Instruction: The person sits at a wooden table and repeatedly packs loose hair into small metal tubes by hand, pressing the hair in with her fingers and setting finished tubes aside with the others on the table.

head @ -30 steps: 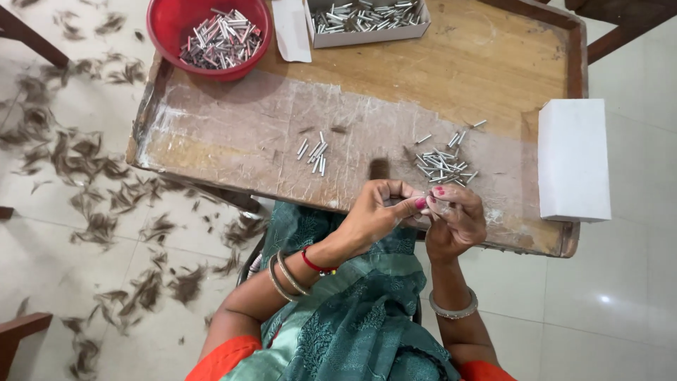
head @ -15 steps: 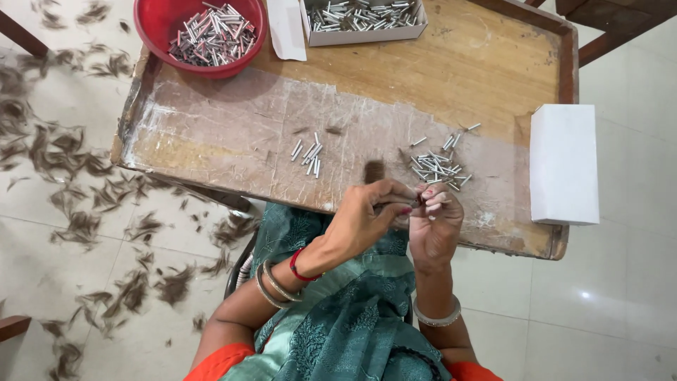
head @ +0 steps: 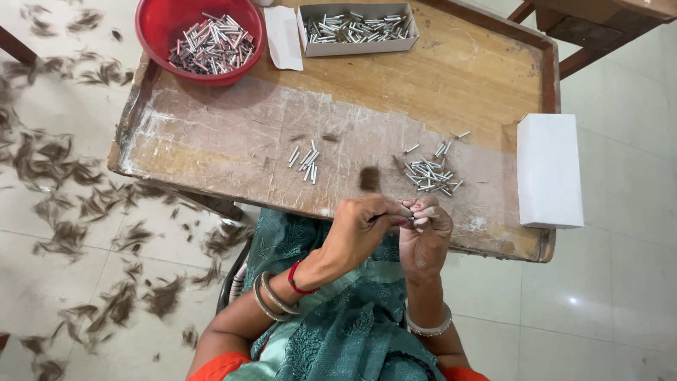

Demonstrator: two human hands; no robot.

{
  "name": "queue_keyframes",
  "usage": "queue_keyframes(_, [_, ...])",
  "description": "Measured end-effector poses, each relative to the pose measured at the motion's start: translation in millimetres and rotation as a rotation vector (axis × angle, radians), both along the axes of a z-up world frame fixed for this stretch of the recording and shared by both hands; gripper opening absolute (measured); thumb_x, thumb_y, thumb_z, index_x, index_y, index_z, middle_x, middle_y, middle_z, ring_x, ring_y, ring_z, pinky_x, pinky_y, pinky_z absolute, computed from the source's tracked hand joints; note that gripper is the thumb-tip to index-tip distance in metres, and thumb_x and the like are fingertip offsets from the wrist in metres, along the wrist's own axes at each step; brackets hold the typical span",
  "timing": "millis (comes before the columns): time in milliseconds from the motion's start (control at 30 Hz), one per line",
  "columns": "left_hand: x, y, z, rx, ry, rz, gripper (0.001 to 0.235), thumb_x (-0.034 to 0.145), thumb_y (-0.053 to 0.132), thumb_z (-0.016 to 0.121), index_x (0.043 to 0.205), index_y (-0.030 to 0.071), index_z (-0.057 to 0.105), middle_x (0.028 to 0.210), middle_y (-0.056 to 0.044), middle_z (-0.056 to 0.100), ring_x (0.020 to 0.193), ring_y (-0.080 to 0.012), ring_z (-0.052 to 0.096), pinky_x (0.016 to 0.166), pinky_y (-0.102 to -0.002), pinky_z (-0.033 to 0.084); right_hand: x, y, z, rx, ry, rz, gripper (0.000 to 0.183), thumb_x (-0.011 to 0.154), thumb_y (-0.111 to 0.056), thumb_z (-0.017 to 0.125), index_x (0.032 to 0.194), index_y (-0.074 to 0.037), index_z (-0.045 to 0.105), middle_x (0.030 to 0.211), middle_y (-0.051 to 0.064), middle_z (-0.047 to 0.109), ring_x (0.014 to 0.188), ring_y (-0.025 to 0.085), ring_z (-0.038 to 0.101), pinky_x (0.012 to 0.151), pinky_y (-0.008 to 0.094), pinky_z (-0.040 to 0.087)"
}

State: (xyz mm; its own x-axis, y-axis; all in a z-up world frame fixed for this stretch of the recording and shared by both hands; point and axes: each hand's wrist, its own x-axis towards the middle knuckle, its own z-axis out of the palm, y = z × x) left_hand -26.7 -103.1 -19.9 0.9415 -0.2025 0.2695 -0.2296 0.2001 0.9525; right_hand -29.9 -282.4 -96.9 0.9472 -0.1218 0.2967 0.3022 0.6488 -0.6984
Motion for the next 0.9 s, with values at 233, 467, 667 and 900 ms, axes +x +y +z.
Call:
queue_keyframes(233, [1, 1, -2, -0.007, 0.041, -0.019, 0.017, 0.093, -0.010, 0.060, 0.101, -0.006, 0.075, 0.097, -0.014, 0.077, 0.091, -0.0185, 0.079, 0.077, -0.028, 0.067, -1, 4, 2, -0.032, -0.020, -0.034, 0.010, 0.090, 0.003, 0.076, 0.098, 0.000, 0.071, 0.108, 0.008, 0.063, 0.109, 0.023, 0.063, 0.114, 0.045, 0.049])
queue_keyframes(467, [0, 6, -1, 0.028, 0.048, -0.030, 0.018, 0.093, -0.009, 0.061, 0.102, -0.005, 0.076, 0.094, -0.013, 0.078, 0.087, -0.0173, 0.079, 0.075, -0.027, 0.065, -3, 10, 12, -0.116, -0.048, -0.093, 0.009, 0.090, 0.004, 0.077, 0.096, 0.001, 0.071, 0.106, 0.009, 0.065, 0.105, 0.022, 0.063, 0.111, 0.044, 0.051])
queue_keyframes(667, [-2, 14, 9, 0.052, 0.031, 0.002, 0.013, 0.092, -0.007, 0.064, 0.099, -0.003, 0.075, 0.090, -0.012, 0.079, 0.086, -0.0151, 0.079, 0.074, -0.026, 0.064, -3, 18, 43, -0.331, -0.134, -0.168, 0.004, 0.091, 0.002, 0.075, 0.092, 0.002, 0.071, 0.103, 0.009, 0.067, 0.103, 0.022, 0.067, 0.104, 0.041, 0.056])
queue_keyframes(900, [1, 20, 20, 0.344, -0.042, 0.123, 0.007, 0.087, -0.002, 0.071, 0.092, 0.002, 0.074, 0.082, -0.013, 0.077, 0.070, -0.0160, 0.078, 0.060, -0.028, 0.059, -1, 1, 69, -0.799, -0.090, -0.191, 0.006, 0.093, 0.004, 0.071, 0.093, 0.003, 0.077, 0.101, 0.011, 0.073, 0.090, 0.015, 0.072, 0.078, 0.027, 0.062])
